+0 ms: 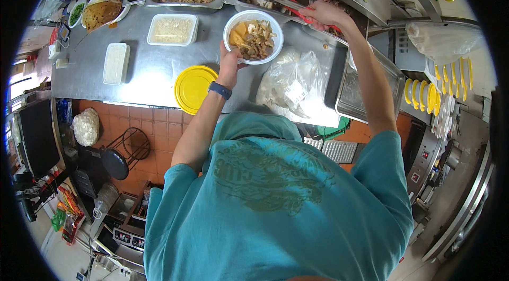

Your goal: The person assembles food orders by placing fried tofu and other toppings into disposable bowls using tongs and a ladle. They add meat and sauce, then cover the bowls with yellow lids and place them into a microwave.

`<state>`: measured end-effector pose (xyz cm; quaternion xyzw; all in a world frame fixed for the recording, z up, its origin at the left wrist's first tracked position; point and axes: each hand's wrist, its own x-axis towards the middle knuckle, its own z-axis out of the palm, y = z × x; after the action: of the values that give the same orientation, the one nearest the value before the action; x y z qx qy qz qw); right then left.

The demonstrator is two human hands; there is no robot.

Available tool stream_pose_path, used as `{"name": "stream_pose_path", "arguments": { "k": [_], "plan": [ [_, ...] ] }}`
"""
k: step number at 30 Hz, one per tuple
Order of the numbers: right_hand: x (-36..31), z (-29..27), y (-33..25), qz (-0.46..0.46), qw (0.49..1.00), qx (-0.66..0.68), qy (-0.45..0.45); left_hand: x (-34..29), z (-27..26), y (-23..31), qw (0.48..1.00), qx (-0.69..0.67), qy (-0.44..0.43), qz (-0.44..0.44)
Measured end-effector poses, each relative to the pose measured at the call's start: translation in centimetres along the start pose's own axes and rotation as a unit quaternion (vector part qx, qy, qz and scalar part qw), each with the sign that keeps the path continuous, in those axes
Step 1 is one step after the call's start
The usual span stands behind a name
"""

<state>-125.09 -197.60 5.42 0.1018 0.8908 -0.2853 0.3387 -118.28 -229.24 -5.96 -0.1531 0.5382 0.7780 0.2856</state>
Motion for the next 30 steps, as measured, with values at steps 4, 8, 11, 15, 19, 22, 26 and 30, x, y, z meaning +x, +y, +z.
{"name": "stream_pose_path", "arguments": {
  "k": [4, 8, 11, 15, 19, 22, 26, 30],
  "plan": [
    [-0.9, 0.6, 0.6, 0.002, 0.997, 0.071, 0.022, 0.5, -0.1, 0.2, 1.000, 0.009, -0.005, 0.004],
    [-1.7, 0.7, -0.1, -0.007, 0.994, 0.108, 0.024, 0.6, -0.1, 0.0, 1.000, 0.009, 0.001, -0.004],
    [-3.1, 0.8, -0.8, -0.020, 0.991, 0.128, 0.020, 0.6, -0.2, 0.0, 1.000, 0.000, 0.003, 0.005],
    [-7.2, 0.8, -1.4, -0.042, 0.986, 0.163, 0.021, 1.2, -0.5, 0.2, 1.000, 0.000, -0.008, 0.009],
    [-10.9, 1.7, -2.5, -0.029, 0.990, 0.133, -0.042, 1.6, -0.8, 0.3, 1.000, -0.005, -0.018, 0.003],
    [-10.9, 2.9, -3.8, -0.003, 0.994, 0.062, -0.090, 1.5, -0.8, 0.0, 0.999, -0.037, -0.024, -0.003],
    [-10.2, 3.7, -4.9, -0.007, 0.999, 0.017, -0.051, 1.4, -1.1, -0.3, 0.998, -0.039, -0.029, -0.028],
    [-12.1, 2.9, -4.3, 0.017, 0.998, 0.042, -0.043, 1.2, -1.4, -1.0, 0.995, -0.085, -0.023, -0.042]
  ]
}}
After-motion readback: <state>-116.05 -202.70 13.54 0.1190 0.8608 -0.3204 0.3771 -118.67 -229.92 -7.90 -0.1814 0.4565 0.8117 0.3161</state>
